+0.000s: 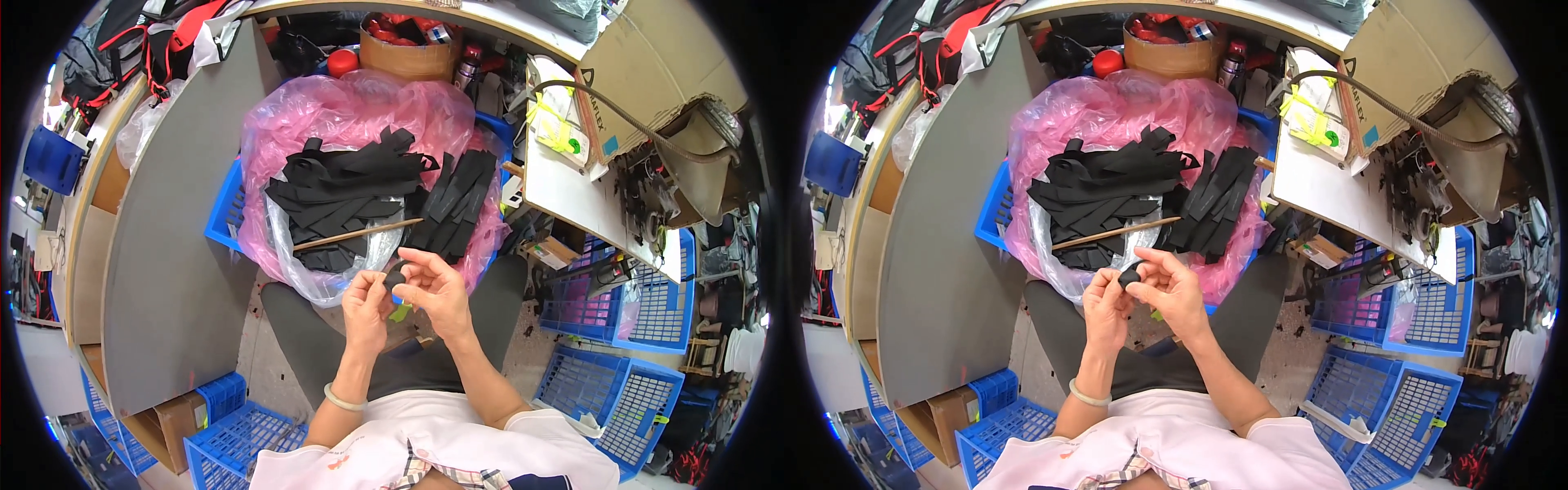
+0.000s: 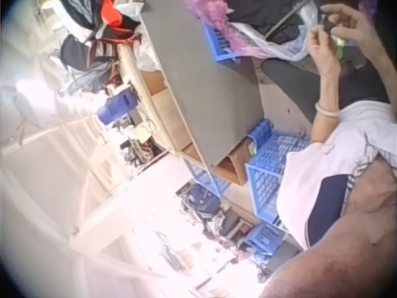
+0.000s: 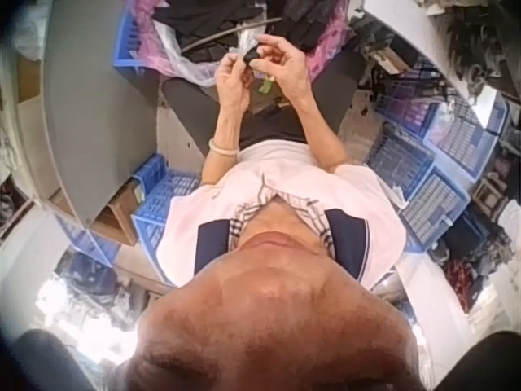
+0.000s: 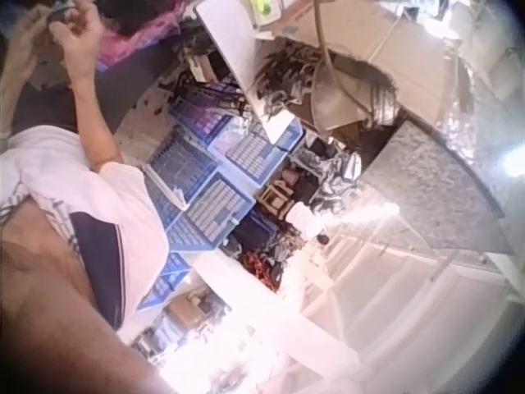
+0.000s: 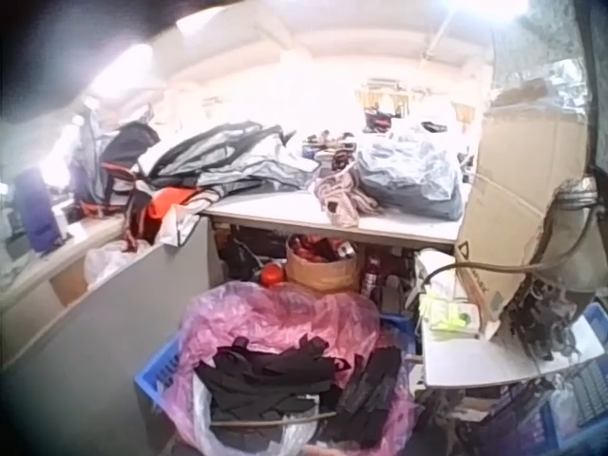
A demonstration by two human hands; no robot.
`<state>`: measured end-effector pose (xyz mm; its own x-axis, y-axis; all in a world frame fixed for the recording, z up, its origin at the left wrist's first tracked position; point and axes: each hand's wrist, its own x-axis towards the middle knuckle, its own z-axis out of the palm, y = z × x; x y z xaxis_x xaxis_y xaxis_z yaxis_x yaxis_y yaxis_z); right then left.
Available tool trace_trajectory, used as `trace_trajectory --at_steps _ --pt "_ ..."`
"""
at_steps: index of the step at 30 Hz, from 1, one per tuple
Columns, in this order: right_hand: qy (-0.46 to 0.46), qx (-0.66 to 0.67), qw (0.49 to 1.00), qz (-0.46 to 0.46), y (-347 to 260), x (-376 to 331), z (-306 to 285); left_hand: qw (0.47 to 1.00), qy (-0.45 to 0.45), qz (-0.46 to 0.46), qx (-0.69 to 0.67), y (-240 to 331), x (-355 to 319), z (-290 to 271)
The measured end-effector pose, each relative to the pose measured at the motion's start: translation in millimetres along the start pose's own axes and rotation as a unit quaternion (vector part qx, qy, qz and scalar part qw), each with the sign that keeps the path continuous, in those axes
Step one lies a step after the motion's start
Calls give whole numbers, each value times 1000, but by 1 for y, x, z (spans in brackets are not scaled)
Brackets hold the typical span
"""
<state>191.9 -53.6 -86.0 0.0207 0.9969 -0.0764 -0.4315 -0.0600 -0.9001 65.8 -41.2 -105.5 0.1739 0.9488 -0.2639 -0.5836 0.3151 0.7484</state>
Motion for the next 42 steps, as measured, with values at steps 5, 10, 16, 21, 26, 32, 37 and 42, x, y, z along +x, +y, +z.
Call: trace_trajectory --at_steps 5,10,16,21,26,32,37,42 --pt "95 29 995 13 8 3 6 995 10 58 83 4 -1 8" --pt "122 267 954 64 24 6 10 998 32 38 35 4 2 3" --pt "-15 427 896 122 33 3 -3 999 4 -33 -3 11 5 5" --pt "-32 68 993 95 32 20 18 989 107 37 97 9 10 -19" --pt "65 70 995 29 26 7 15 980 23 122 153 -3 15 -19" --pt "-73 453 882 105 23 -2 9 987 -29 99 123 -1 13 -9" --pt "-20 217 974 68 4 8 -2 985 -138 25 98 0 12 -8" --pt "-10 218 969 111 -17 0 -15 981 -57 72 170 13 11 14"
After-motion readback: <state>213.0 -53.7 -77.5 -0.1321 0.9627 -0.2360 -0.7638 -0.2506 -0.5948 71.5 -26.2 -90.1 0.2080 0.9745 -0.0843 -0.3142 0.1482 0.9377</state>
